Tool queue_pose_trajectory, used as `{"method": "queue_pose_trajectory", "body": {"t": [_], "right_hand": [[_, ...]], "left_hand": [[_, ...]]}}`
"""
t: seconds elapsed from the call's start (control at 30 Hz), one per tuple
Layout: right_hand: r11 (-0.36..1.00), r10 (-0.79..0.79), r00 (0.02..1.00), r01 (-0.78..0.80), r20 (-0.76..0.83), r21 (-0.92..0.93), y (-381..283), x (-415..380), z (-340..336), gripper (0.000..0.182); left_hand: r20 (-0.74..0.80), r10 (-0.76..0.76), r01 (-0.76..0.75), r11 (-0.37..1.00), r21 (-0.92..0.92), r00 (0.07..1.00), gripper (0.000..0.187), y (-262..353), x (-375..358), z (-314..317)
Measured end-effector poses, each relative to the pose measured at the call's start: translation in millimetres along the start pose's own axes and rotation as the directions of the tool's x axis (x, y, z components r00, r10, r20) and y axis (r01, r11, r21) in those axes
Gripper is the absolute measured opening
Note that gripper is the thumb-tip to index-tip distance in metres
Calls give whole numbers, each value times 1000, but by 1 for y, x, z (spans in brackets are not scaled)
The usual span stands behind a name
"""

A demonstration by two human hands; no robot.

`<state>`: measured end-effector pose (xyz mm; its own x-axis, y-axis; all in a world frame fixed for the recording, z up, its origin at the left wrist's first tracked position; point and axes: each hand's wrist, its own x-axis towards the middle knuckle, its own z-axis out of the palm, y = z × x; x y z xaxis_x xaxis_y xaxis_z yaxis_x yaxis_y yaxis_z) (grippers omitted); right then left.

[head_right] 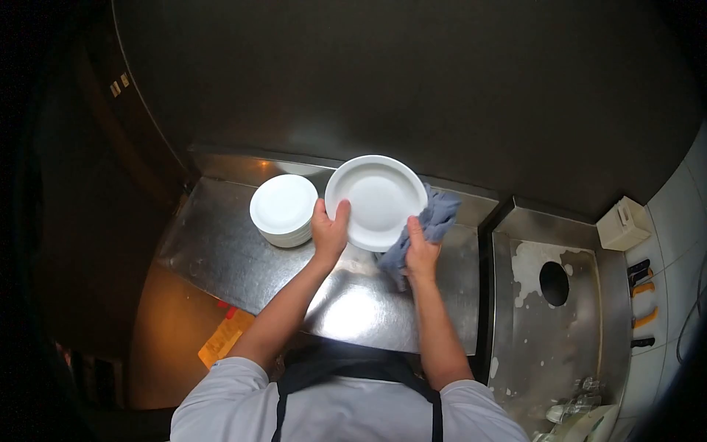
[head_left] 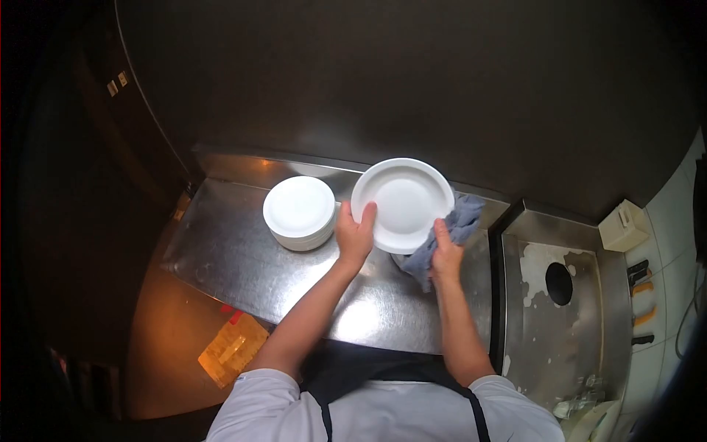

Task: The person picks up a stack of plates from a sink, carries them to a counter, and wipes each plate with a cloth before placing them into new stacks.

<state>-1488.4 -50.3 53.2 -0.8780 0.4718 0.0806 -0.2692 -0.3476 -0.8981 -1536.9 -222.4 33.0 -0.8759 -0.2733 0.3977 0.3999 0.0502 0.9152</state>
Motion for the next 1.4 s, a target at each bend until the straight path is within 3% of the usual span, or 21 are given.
{"method": "queue_pose_trajectory", "body": {"t": [0.1,0.17,0.2,0.3,0.47,0.6,0.67,0.7,0.73,0.77,0.8,0.83,0.9,0.97,1.0,1.07,1.17,1.4], "right_hand": [[957,-144,937,214,318,-196,-49,28,-14,41],[926,-93,900,235,425,-296,-52,37,-11,36],[904,-71,874,260,481,-339,-54,40,-8,33],[967,-58,895,161,442,-199,-49,35,13,34],[993,119,947,-117,299,-23,-19,28,22,44],[931,334,938,-344,96,122,31,-8,38,45],[844,502,857,-515,115,152,74,-37,45,47],[841,541,829,-526,142,-130,85,-60,48,52],[882,468,845,-429,257,-195,83,-86,57,49],[882,434,806,-471,402,-8,89,-100,60,45],[867,496,748,-450,441,-214,96,-105,51,41],[869,476,719,-299,506,-394,103,-110,41,39],[884,458,701,-296,546,-362,92,-114,36,35],[799,592,652,-551,474,-241,76,-107,33,34],[780,603,638,-598,479,-185,77,-102,28,35],[772,606,636,-614,478,-162,74,-97,21,37],[778,597,637,-608,488,-158,74,-97,19,40],[777,589,638,-616,496,-130,68,-107,22,40]], "left_hand": [[258,-48,115,961,-252,965,34,24,10,-18],[432,-85,260,894,-364,898,34,50,25,-32],[502,-36,152,969,-193,864,33,39,33,-34],[415,-162,257,949,-184,895,31,42,34,-38],[235,-298,357,894,-271,925,31,26,22,-41],[-59,-384,331,855,-399,921,34,-6,11,-38],[-186,-451,310,807,-503,873,37,-4,2,-31],[-243,-485,291,781,-552,840,39,-3,-1,-29],[-305,-475,296,824,-483,826,41,-6,0,-32],[-359,-459,256,835,-488,813,42,-6,4,-36],[-416,-444,216,845,-490,794,43,-6,10,-43],[-475,-428,175,855,-488,769,44,-6,14,-52],[-546,-427,150,866,-478,721,44,-10,21,-79],[-596,-437,153,872,-466,674,44,-5,19,-102],[-623,-446,176,878,-446,643,43,-4,17,-110],[-676,-457,223,886,-408,578,42,-3,10,-123],[-686,-445,178,887,-426,576,42,-14,3,-131],[-757,-400,315,911,-267,517,39,-31,17,-118]]}}
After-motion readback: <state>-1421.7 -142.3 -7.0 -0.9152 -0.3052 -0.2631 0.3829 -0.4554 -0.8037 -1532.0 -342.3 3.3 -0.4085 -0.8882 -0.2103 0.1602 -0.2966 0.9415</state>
